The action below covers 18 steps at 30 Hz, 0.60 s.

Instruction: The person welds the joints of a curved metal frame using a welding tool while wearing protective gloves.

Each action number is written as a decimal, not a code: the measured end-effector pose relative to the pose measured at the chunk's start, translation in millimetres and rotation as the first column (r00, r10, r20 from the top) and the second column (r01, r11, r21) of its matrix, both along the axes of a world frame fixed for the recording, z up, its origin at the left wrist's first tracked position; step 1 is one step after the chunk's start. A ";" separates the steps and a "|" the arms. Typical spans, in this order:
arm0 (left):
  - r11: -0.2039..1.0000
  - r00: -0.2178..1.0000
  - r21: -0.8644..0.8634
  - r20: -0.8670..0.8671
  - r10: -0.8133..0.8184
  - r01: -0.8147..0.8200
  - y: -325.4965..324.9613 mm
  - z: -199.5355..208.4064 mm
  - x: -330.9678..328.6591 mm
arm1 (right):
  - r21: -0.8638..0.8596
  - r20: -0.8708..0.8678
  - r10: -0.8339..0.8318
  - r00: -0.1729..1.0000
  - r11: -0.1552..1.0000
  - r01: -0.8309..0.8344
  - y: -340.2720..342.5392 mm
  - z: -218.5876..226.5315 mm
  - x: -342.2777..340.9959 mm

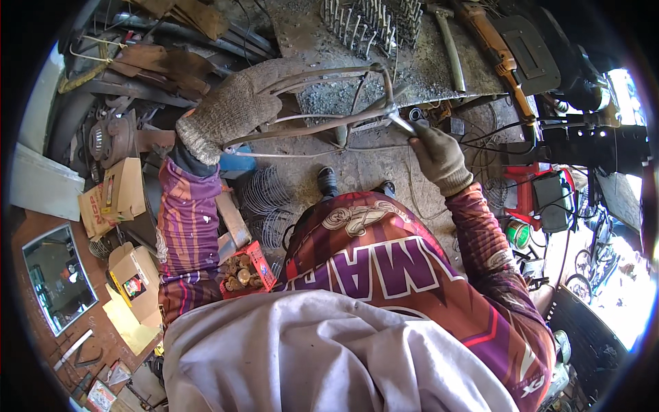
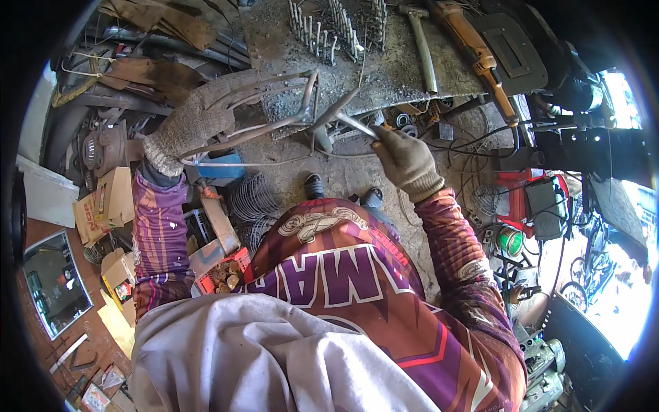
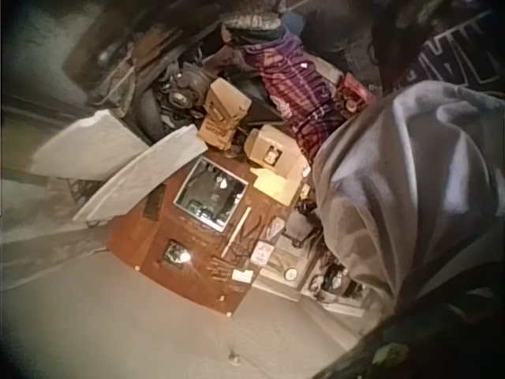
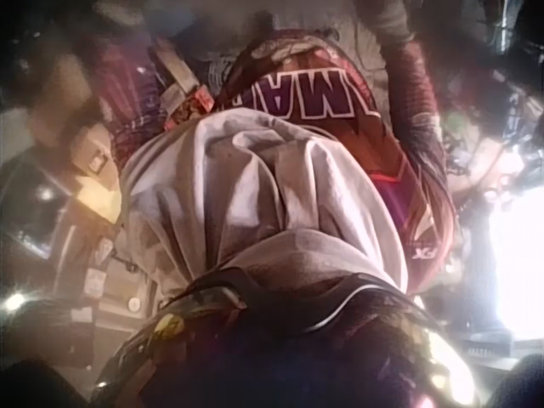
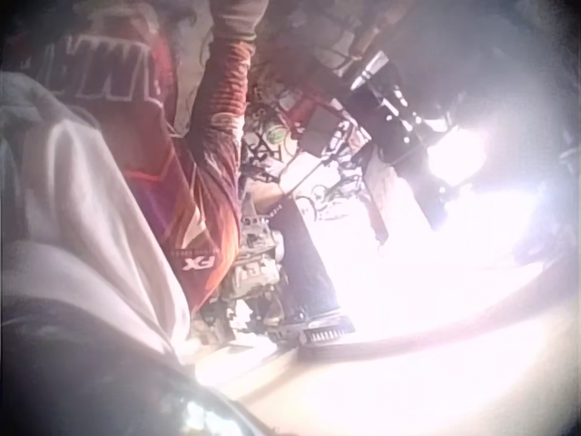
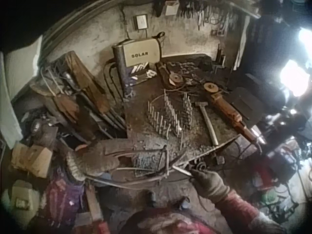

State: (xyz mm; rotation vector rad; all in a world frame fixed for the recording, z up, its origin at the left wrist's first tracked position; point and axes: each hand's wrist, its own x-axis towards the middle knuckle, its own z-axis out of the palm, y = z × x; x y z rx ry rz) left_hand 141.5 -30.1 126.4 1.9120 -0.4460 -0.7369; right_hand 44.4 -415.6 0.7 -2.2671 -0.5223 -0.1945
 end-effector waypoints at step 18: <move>0.940 0.766 0.293 0.560 -0.315 0.173 2.5 17.4 39.2 | -0.002 0.146 -0.097 0.985 0.995 0.098 13.3 15.6 16.4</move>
